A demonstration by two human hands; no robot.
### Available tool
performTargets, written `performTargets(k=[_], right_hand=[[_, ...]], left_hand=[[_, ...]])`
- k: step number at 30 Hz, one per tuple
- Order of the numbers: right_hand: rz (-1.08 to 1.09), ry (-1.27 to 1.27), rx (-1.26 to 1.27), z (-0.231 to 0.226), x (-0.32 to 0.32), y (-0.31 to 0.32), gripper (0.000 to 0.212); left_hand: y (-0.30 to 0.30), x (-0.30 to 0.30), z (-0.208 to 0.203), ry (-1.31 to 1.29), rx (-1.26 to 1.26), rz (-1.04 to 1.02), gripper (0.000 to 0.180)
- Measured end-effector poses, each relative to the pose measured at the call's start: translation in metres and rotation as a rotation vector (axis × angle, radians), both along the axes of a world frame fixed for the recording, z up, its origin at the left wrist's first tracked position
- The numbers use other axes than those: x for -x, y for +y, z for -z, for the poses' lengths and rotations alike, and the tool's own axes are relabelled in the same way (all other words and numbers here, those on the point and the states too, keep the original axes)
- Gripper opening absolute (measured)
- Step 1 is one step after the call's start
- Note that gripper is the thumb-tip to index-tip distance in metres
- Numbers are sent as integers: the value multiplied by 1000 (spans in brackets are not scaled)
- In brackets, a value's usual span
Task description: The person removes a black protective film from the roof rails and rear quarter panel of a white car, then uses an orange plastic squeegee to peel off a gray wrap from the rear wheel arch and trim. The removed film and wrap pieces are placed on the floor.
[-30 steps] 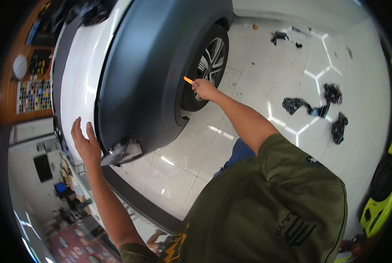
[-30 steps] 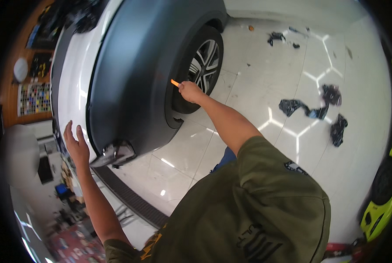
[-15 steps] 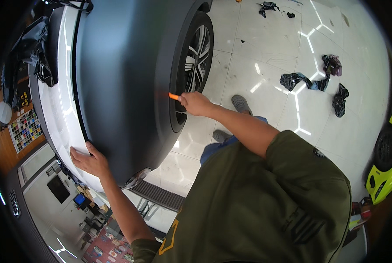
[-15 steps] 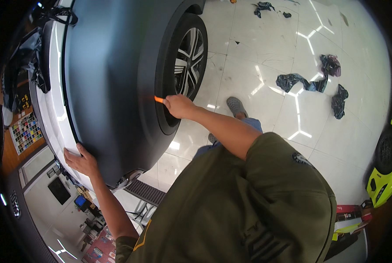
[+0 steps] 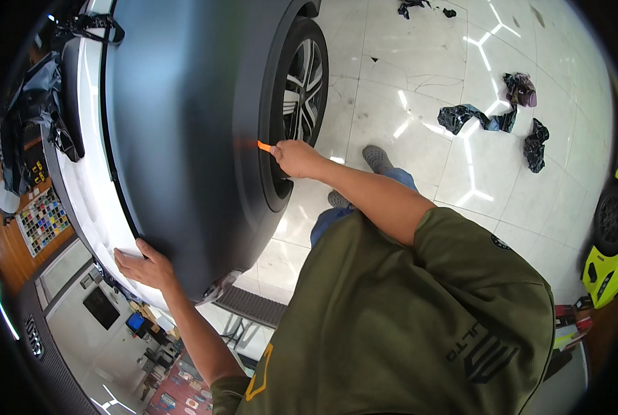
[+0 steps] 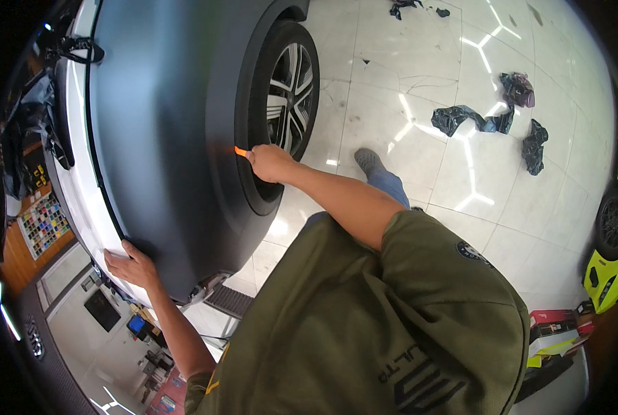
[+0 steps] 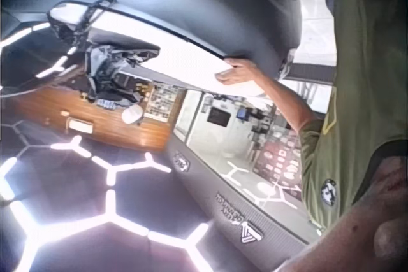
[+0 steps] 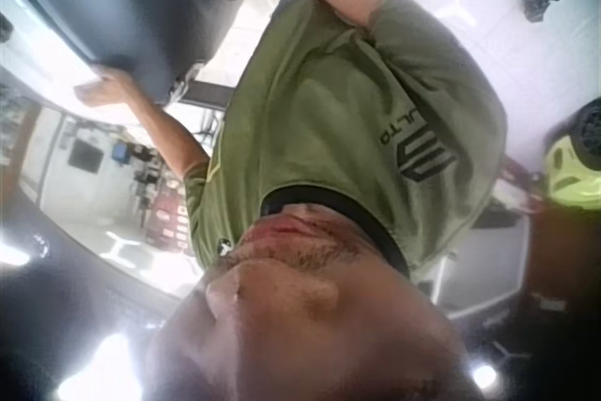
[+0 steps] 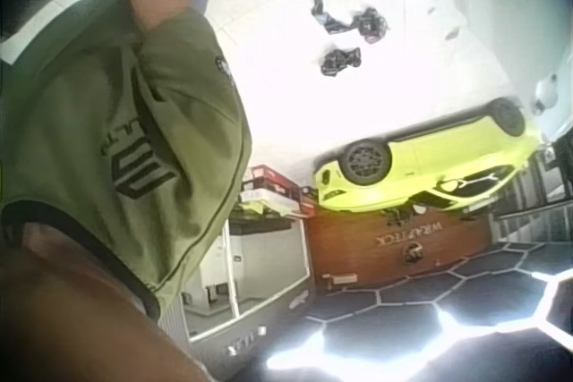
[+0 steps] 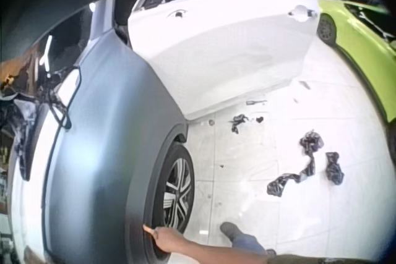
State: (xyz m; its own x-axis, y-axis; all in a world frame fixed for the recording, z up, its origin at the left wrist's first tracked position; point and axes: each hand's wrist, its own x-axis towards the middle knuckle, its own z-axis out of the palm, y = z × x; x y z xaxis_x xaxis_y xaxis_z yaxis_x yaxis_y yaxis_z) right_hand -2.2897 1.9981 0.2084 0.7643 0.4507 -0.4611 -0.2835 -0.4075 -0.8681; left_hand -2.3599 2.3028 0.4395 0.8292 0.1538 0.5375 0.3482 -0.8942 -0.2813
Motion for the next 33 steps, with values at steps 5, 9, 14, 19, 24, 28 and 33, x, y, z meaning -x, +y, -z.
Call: performTargets(k=[5, 9, 14, 19, 24, 28, 33], right_hand=[[-45, -199, -65, 17, -28, -28, 38], [282, 238, -397, 32, -64, -74, 26], [489, 220, -363, 45, -107, -109, 25], [540, 167, -261, 55, -193, -149, 28], [525, -115, 55, 122, -304, -172, 36], [264, -196, 162, 169, -370, -200, 39], [-60, -178, 177, 193, -421, -218, 36]], left_hand=[[13, 5, 0, -6, -33, 82, 66], [7, 9, 0, -18, -17, 47, 69], [6, 6, -5, -40, 73, 59, 66], [-33, -24, -31, -20, 445, -145, 60], [-90, -111, -11, -129, 313, 26, 62], [-105, -164, 15, -326, 129, -449, 74], [-105, -171, 14, -336, 70, -443, 77]])
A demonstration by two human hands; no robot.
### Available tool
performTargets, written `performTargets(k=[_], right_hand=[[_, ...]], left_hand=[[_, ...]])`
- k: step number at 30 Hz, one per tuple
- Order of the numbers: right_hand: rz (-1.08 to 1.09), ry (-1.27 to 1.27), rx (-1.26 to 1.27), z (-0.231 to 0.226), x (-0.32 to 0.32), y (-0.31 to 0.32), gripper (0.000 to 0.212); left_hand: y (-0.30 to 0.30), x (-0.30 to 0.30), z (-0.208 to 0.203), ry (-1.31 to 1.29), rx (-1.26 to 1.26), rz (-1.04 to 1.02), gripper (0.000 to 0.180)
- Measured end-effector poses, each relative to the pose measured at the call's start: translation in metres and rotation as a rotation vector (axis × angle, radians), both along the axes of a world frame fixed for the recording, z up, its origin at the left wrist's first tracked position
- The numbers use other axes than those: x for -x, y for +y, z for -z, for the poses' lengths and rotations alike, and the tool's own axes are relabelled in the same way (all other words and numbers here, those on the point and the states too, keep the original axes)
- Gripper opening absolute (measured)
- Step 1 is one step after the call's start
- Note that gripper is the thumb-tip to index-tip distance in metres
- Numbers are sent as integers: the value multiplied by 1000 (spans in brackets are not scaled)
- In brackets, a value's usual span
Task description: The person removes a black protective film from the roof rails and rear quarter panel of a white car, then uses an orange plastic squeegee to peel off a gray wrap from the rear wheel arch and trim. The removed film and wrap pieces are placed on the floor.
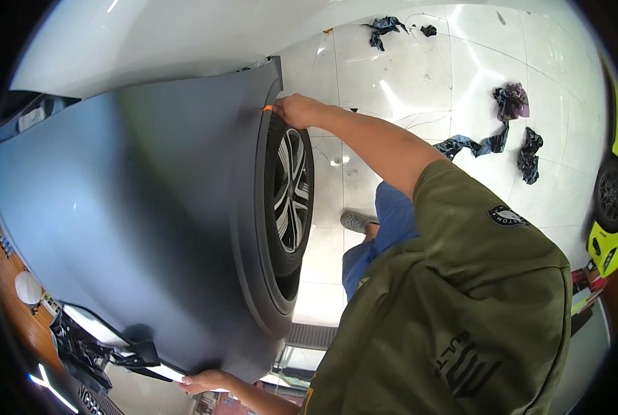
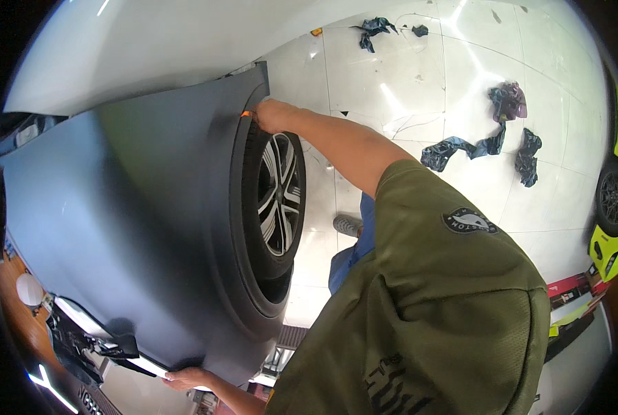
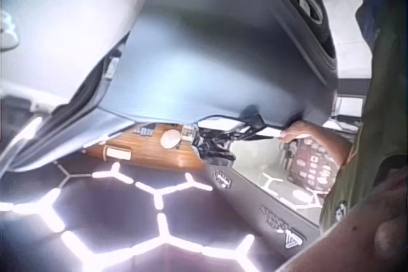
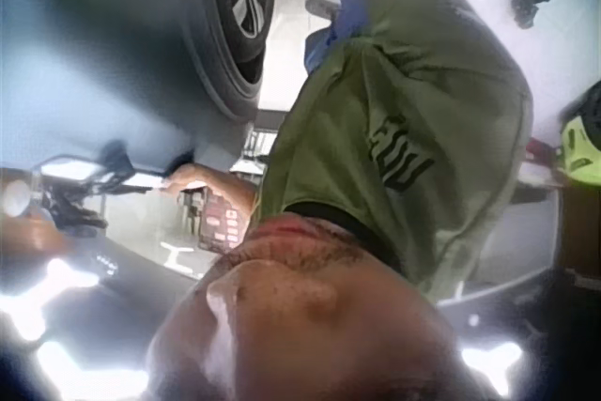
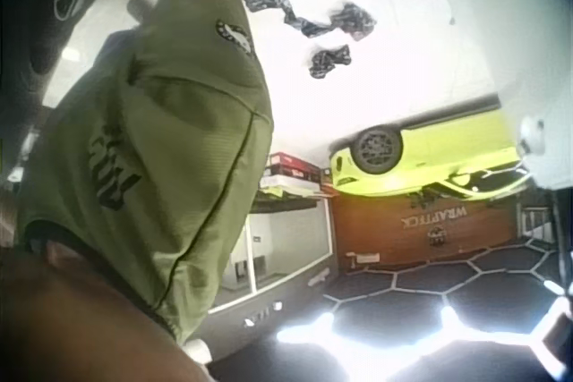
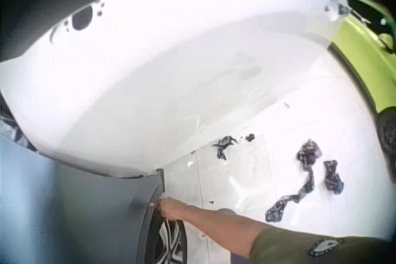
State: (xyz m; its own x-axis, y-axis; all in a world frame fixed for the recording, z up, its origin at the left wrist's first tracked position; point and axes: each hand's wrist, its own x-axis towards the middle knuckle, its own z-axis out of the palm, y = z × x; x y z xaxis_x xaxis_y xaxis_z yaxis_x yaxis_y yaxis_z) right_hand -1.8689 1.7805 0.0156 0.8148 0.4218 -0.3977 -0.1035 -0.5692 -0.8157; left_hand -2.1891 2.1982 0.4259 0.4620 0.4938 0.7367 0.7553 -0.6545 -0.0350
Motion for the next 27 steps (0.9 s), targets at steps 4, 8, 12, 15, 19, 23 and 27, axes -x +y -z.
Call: performTargets(k=[4, 8, 12, 15, 19, 23, 27], right_hand=[[-93, 33, -25, -16, -17, -17, 36], [-92, 101, 4, -43, -19, -23, 28], [-1, 118, 54, -20, -12, -6, 29], [72, 225, 76, -15, -20, -5, 34], [-39, 83, -48, 10, -15, -11, 29], [-32, 70, -136, 9, -16, -19, 31], [-149, 31, -132, -30, -10, -29, 35]], left_hand=[[-5, -4, 6, -21, 42, 28, 83], [-5, -7, 7, 17, 26, 13, 84], [-10, -14, 6, -3, 42, -18, 80], [-10, -8, 3, 6, 68, -43, 74], [-17, -14, 3, 44, 68, -41, 73], [-22, -19, 6, 21, 50, -75, 73], [-9, -14, 3, 29, 46, -83, 73]])
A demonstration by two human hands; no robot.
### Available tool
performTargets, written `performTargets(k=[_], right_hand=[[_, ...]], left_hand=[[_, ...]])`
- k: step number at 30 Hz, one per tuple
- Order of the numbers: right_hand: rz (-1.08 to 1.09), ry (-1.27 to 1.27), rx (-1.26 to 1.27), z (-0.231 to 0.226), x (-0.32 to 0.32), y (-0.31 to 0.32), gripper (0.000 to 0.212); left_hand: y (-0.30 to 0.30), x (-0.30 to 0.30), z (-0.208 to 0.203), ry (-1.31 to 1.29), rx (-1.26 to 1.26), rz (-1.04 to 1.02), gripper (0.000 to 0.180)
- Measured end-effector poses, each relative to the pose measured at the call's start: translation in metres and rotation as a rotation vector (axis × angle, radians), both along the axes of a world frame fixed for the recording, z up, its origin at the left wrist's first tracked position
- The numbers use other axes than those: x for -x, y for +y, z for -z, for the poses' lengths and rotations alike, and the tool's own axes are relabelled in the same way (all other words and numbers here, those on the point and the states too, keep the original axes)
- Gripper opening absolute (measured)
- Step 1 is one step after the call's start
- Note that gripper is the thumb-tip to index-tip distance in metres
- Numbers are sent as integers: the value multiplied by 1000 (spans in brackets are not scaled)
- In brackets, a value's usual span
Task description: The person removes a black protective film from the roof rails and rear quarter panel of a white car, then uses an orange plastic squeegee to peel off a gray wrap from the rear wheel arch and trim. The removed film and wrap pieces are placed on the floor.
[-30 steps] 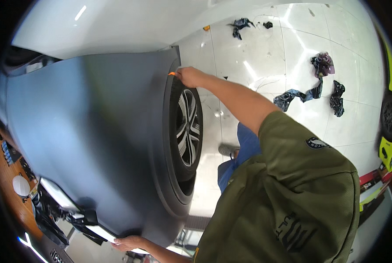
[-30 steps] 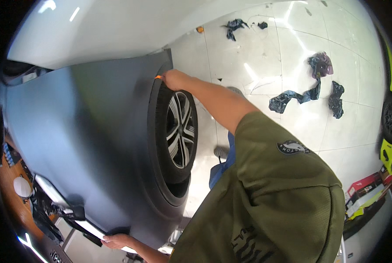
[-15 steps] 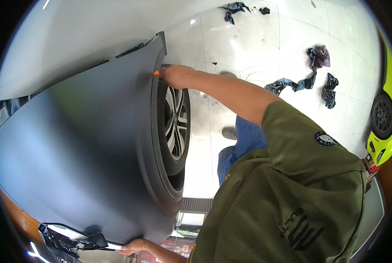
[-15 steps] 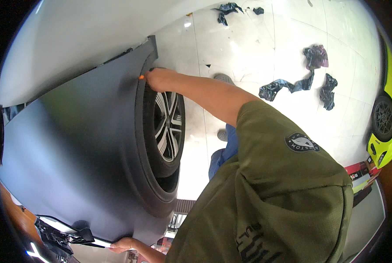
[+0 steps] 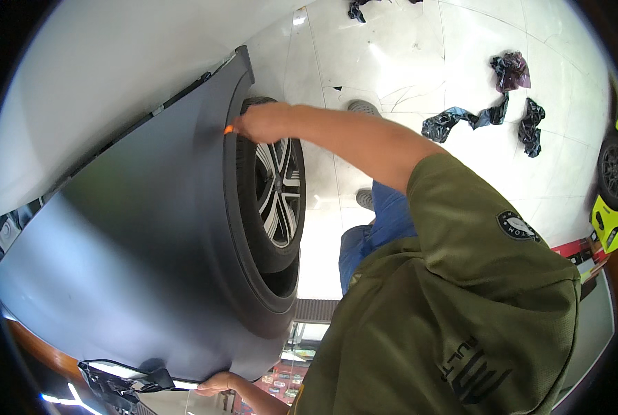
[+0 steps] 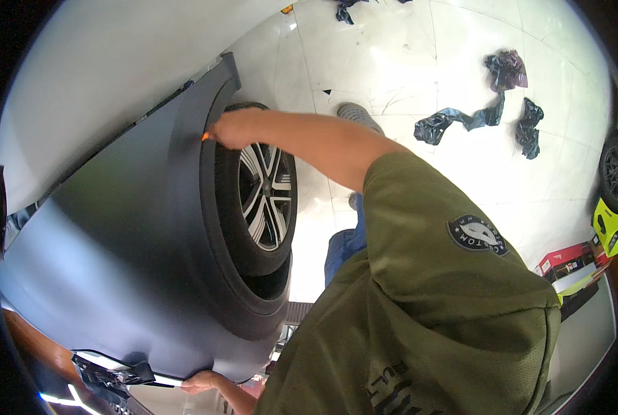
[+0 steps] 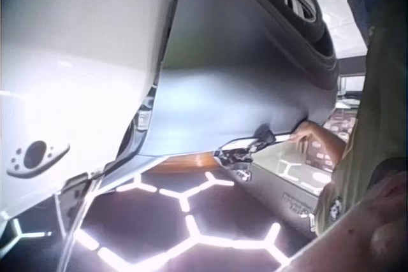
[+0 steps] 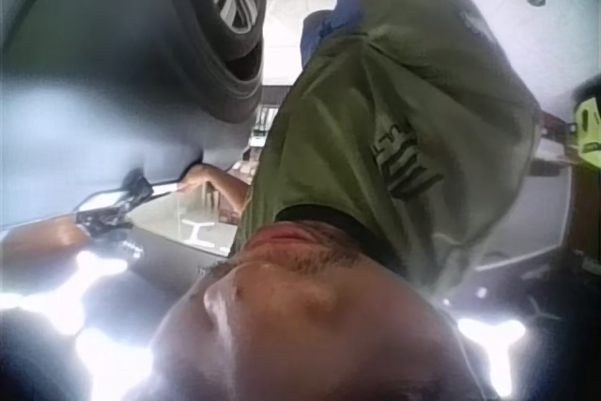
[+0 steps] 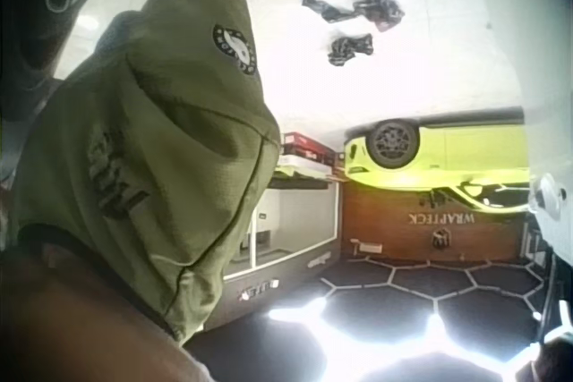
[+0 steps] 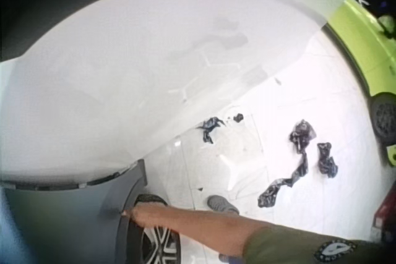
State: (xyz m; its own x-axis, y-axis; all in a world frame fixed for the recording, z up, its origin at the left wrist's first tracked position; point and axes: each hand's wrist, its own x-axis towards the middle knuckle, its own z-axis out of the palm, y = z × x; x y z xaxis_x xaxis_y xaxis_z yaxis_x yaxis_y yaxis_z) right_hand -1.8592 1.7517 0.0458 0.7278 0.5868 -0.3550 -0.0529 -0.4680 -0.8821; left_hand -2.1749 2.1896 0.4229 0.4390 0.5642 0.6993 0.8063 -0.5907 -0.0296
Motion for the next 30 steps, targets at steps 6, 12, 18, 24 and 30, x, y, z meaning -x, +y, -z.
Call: performTargets(k=[6, 12, 18, 24, 30], right_hand=[[28, 60, 5, -49, 41, 20, 37], [74, 8, 1, -33, 63, 35, 33], [31, 241, 97, -34, 107, -15, 36], [223, 228, 236, 7, 172, -70, 36], [248, 229, 237, 59, 167, -98, 33]], left_hand=[[11, 16, 4, -48, -84, 51, 73], [41, 21, 12, -124, -127, 146, 62], [11, 20, 13, -9, -216, 134, 63], [-36, 45, 47, -154, -119, 278, 54], [-203, 79, 173, -439, 679, 414, 42]])
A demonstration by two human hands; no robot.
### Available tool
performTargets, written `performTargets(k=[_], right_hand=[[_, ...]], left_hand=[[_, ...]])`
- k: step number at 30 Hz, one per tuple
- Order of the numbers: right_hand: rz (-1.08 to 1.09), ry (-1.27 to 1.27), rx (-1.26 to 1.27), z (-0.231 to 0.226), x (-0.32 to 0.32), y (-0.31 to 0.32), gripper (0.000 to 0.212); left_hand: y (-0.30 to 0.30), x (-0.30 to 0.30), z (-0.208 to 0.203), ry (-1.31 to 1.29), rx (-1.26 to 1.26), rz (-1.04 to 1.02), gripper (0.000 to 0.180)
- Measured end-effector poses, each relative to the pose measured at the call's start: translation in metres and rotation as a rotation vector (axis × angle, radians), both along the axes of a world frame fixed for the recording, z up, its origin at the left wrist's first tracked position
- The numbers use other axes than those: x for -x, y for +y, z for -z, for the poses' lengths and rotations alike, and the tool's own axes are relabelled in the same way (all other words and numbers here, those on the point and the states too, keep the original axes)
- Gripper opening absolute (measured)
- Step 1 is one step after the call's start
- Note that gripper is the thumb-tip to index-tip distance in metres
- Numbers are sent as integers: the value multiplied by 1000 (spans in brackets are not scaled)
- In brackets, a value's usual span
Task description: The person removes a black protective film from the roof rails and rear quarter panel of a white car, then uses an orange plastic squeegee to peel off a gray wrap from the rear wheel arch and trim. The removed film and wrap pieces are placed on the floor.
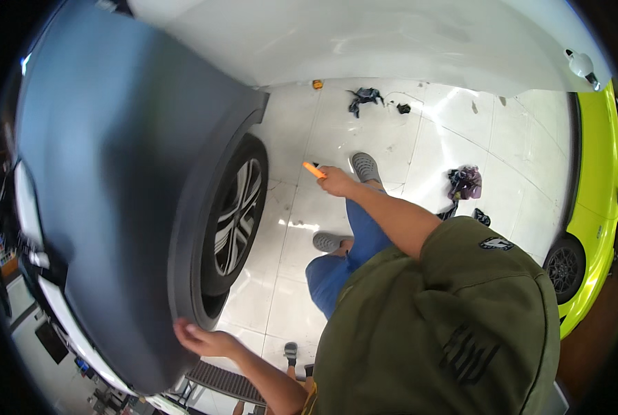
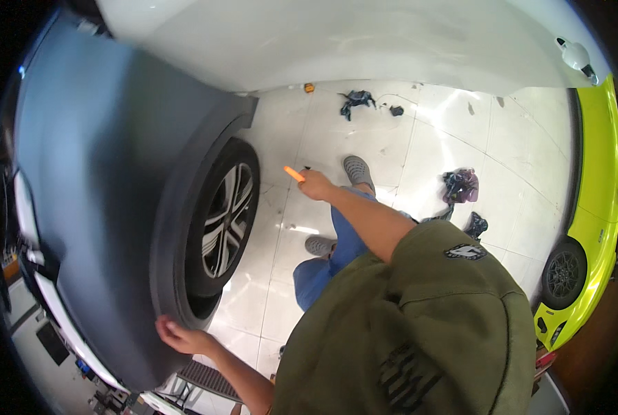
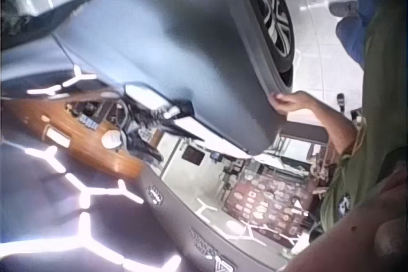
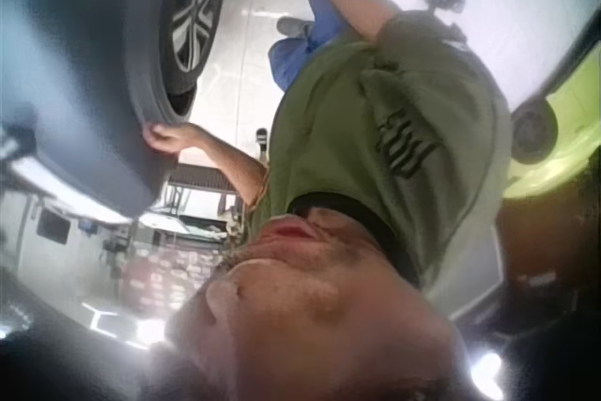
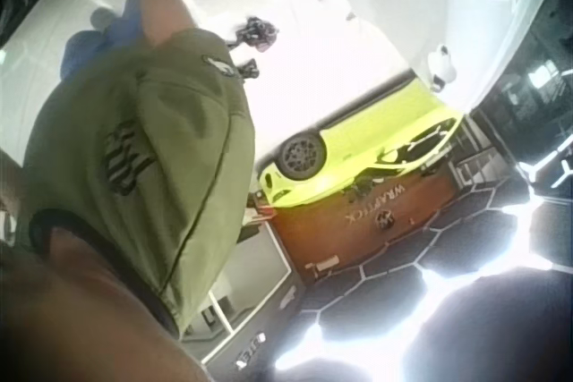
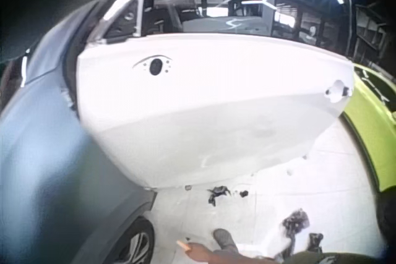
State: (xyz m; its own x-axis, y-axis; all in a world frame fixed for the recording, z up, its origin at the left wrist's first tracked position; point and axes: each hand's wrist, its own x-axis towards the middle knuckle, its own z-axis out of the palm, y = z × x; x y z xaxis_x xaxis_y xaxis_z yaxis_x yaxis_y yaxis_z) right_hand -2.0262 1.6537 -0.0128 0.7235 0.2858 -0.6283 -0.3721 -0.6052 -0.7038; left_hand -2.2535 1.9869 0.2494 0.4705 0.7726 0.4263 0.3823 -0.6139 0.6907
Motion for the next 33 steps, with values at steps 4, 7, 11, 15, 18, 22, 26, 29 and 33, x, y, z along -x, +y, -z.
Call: performTargets(k=[4, 7, 11, 15, 18, 22, 26, 29, 33], right_hand=[[-40, -42, 18, 33, -53, -6, 36], [-156, -101, -22, 78, -101, -14, 40], [-167, -154, -104, 116, -160, -42, 43], [-179, -207, -184, 180, -191, -49, 37], [-221, -296, -215, 209, -219, -33, 33], [-272, -538, -177, 238, -254, 6, 30], [-210, -633, -139, 259, -282, 47, 32], [-243, -685, -100, 274, -293, 66, 32], [-244, -702, -140, 294, -294, 83, 31]], left_hand=[[-80, -62, 86, 40, 761, 158, 41], [-112, -161, 160, -2, 1004, 356, 51], [-142, -293, 284, -164, 1099, 399, 58], [-127, -362, 378, -369, 1008, 371, 42], [-111, -390, 415, -487, 872, 328, 30], [-115, -405, 437, -606, 723, 384, 27], [-116, -407, 451, -523, 581, 354, 20], [-116, -408, 447, -508, 735, 358, 21], [-110, -406, 458, -530, 707, 359, 27]])
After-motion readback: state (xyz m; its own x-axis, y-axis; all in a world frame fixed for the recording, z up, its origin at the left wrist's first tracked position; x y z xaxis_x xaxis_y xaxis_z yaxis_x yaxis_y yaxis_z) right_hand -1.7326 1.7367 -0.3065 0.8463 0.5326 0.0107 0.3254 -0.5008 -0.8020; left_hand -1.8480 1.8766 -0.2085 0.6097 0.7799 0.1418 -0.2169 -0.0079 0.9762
